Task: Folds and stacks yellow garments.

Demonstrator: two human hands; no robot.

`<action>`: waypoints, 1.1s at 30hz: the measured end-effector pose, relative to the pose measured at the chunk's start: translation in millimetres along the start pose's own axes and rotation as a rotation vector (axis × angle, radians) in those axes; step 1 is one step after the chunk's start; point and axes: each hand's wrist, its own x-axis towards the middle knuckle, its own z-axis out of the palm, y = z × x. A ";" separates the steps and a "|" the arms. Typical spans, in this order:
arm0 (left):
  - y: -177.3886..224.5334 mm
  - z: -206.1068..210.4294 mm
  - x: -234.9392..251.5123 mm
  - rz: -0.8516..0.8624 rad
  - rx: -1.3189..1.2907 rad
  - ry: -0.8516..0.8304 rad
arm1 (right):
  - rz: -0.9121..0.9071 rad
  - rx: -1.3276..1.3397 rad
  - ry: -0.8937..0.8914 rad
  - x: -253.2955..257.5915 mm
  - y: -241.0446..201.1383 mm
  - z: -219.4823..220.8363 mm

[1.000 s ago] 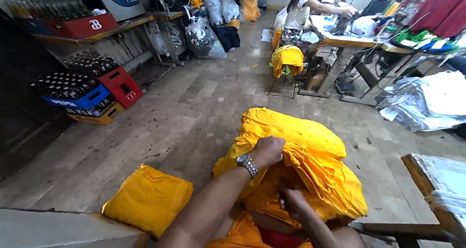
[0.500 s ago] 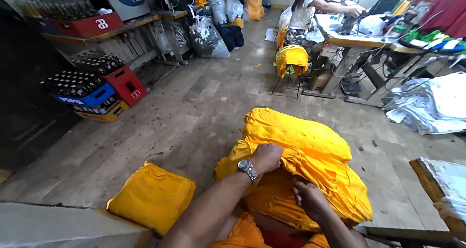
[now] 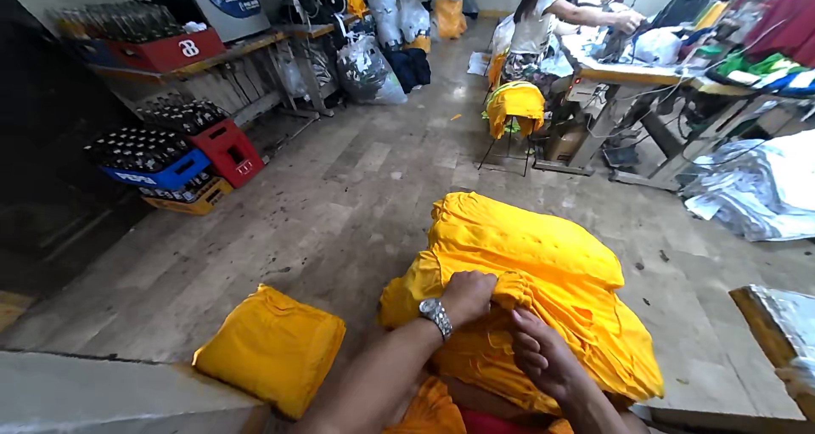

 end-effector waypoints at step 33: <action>-24.9 -9.6 -8.6 0.129 -0.067 -0.066 | 0.207 -0.051 0.140 19.2 47.7 19.6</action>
